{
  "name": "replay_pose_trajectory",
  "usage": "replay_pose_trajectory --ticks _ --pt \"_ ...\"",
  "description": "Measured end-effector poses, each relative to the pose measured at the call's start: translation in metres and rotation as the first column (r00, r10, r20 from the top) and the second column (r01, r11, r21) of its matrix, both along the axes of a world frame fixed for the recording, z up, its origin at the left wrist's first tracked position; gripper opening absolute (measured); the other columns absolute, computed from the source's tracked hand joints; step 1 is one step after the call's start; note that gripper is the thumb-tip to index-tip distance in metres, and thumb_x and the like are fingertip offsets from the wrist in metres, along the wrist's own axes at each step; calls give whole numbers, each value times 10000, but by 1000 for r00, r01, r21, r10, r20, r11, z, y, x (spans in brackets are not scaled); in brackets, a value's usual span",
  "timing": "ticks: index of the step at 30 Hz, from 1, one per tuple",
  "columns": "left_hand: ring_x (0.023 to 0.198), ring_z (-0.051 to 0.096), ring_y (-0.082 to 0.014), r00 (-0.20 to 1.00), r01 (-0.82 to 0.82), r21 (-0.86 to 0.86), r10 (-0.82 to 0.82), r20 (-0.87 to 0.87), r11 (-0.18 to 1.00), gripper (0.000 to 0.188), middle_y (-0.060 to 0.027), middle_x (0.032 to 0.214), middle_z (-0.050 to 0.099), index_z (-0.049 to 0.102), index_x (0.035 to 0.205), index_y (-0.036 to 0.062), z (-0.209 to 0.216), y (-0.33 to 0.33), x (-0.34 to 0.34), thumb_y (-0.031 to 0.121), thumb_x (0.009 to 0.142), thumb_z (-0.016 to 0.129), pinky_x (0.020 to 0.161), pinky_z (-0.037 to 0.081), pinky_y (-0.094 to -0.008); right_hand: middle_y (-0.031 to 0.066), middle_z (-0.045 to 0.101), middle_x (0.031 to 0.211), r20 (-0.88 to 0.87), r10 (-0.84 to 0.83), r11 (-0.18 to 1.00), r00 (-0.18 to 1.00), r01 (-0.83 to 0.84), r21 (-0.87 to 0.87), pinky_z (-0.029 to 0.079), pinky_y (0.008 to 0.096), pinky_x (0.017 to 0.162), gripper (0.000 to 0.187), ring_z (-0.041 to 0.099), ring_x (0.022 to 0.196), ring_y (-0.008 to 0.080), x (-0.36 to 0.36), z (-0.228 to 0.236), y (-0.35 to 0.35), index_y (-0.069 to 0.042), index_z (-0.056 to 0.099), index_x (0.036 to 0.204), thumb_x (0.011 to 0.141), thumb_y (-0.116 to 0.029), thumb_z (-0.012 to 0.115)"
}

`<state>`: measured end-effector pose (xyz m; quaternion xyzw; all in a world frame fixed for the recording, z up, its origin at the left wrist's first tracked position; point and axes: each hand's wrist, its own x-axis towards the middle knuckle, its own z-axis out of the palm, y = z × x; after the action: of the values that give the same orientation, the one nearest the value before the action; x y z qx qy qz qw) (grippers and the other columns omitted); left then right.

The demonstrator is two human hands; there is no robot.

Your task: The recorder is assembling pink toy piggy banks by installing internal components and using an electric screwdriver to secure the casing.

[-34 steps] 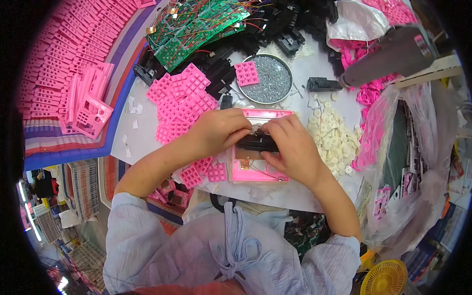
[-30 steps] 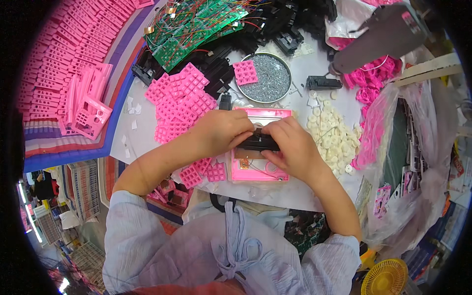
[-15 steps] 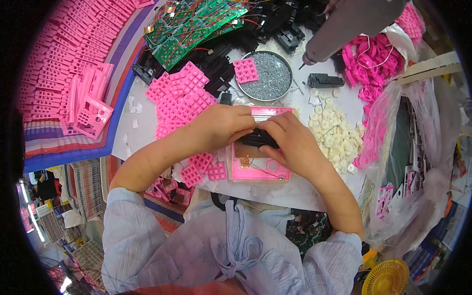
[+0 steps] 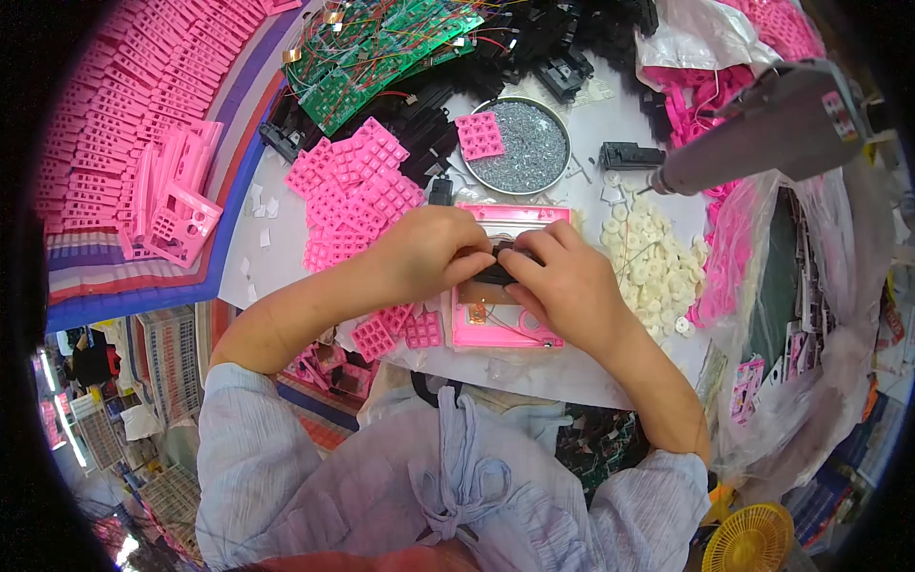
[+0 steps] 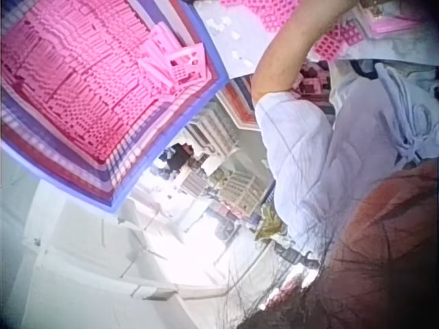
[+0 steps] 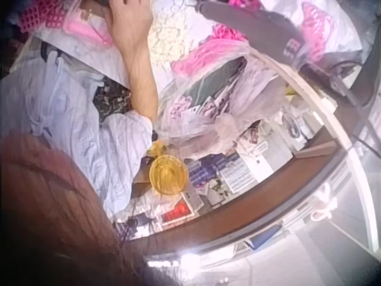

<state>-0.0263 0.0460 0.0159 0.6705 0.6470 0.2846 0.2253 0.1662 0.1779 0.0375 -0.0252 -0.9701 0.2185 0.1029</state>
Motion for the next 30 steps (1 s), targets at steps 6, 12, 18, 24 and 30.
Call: replay_pose_trajectory --ticks 6,12,18,24,30 --pt "714 684 -308 981 -36 -189 71 180 981 146 -164 789 701 700 863 -2 2 8 -5 135 819 722 639 521 -395 54 639 1064 5 -9 1000 1000 9 29 553 379 758 384 601 984 266 1 1 -4 -105 670 1091 728 -144 788" --pt "678 689 -182 940 3 -347 115 320 938 196 -124 728 698 713 892 -15 -4 12 -13 171 832 728 614 521 -339 55 637 1075 18 20 1000 1000 -20 -5 553 380 769 400 599 990 274 -1 3 -2 -105 673 1082 704 -125 801" --pt "646 672 -167 935 -16 -429 165 313 903 223 -120 707 690 707 872 -30 9 17 -10 189 834 721 601 520 -326 52 637 1088 41 24 1000 999 -23 -18 557 369 770 369 589 1025 269 -1 3 -1 -125 675 1118 760 -148 761" --pt "643 667 -186 958 15 -264 62 280 964 209 -122 714 682 701 854 -26 -4 14 -10 179 817 712 602 514 -330 97 653 1050 11 -82 952 997 75 296 535 368 784 349 596 970 266 3 6 -31 -33 676 1087 754 -136 672" --pt "634 645 -238 973 9 -238 47 228 971 188 -134 709 663 692 835 -10 -1 17 -8 175 806 690 609 506 -359 127 655 1008 -13 -80 931 997 79 356 505 384 820 364 598 924 270 0 9 -36 8 654 1086 754 -140 641"
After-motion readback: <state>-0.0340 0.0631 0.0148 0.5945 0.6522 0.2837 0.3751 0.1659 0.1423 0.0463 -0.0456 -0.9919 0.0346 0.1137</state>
